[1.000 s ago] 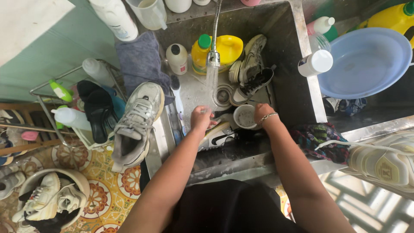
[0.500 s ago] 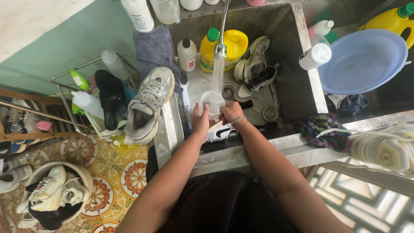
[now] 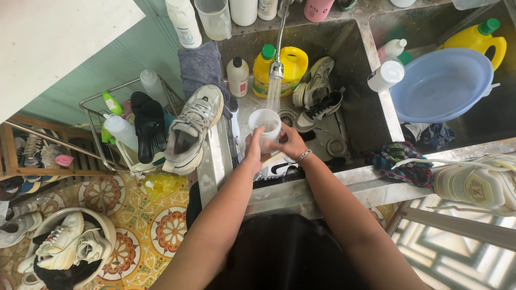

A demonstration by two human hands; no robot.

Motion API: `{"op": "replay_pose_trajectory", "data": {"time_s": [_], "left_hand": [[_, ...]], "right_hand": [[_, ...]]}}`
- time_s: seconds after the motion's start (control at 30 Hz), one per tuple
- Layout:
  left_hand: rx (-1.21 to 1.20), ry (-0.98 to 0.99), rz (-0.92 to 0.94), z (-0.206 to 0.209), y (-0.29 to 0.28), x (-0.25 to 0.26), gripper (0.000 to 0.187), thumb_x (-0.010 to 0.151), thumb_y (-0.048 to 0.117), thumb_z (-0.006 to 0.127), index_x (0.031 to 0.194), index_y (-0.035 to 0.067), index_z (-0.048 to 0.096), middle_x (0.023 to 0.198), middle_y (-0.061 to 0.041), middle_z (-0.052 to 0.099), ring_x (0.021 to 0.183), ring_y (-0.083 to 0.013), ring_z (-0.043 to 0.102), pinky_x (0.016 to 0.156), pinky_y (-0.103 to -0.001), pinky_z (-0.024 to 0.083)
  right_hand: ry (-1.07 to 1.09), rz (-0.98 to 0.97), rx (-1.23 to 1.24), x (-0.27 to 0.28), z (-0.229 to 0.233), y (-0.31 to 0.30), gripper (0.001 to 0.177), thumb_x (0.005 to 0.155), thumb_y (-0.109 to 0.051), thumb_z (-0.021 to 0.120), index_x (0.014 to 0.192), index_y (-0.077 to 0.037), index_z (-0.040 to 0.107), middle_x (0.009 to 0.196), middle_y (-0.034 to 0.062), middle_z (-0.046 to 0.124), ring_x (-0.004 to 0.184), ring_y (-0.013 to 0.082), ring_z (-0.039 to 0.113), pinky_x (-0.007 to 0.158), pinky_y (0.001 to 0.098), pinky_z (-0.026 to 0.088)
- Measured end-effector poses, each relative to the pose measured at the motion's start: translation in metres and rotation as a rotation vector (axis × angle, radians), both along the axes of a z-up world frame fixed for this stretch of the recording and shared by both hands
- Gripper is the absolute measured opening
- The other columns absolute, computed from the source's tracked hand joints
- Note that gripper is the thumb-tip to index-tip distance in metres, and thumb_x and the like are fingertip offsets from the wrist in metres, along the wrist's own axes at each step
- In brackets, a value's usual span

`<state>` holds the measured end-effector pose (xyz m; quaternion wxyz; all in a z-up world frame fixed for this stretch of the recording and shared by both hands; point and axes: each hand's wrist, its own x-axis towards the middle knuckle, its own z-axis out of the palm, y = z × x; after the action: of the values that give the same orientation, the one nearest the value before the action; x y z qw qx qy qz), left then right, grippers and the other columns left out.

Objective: The person scrubs a white sneaker with a brush and cleaning solution, rinses it under running water, and continues scrubbing the upper and sole. The person uses a toothbrush to clean the interior lining and laces.

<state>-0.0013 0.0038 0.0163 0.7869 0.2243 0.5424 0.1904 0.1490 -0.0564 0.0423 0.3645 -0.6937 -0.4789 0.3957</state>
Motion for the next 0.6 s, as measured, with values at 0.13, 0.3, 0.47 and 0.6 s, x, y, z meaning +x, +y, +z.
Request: {"op": "replay_pose_trajectory", "data": {"time_s": [0.13,0.3,0.47,0.6], "left_hand": [[0.047,0.019,-0.174,0.014,-0.007,-0.003,0.093,0.070,0.073,0.063,0.145,0.024,0.039,0.131,-0.009,0.059,0.104,-0.0247,0.063,0.081,-0.046,0.050],[0.142,0.031,-0.240,0.040,-0.016,-0.017,0.104,0.081,0.079,0.054,0.162,0.021,0.021,0.143,-0.006,0.053,0.111,-0.0244,0.061,0.088,-0.042,0.051],[1.148,0.213,-0.391,0.102,-0.041,-0.064,0.074,0.093,0.032,0.076,0.151,0.004,0.040,0.140,-0.024,0.061,0.128,-0.0347,0.060,0.105,-0.042,0.048],[1.250,0.295,-0.373,0.165,-0.047,-0.114,0.022,0.098,0.015,0.073,0.118,0.007,0.074,0.120,-0.012,0.074,0.111,-0.0270,0.072,0.096,-0.036,0.057]], "right_hand": [[-0.111,-0.094,0.166,-0.011,-0.005,0.002,0.093,0.053,-0.033,0.098,0.127,0.001,0.054,0.120,0.0150,0.066,0.111,0.0251,0.066,0.096,0.0379,0.053],[-0.004,-0.295,0.086,-0.016,-0.016,0.022,0.091,0.056,-0.034,0.099,0.129,0.000,0.055,0.123,0.0147,0.068,0.114,0.0239,0.068,0.097,0.0371,0.053],[-0.056,-0.319,-0.051,-0.017,-0.014,0.031,0.093,0.050,-0.034,0.102,0.124,-0.001,0.055,0.118,0.0124,0.071,0.109,0.0219,0.070,0.093,0.0345,0.054],[0.113,-0.265,0.008,-0.023,-0.006,0.033,0.079,0.055,-0.030,0.097,0.122,-0.002,0.067,0.116,0.0127,0.077,0.105,0.0221,0.074,0.094,0.0336,0.058]]}}
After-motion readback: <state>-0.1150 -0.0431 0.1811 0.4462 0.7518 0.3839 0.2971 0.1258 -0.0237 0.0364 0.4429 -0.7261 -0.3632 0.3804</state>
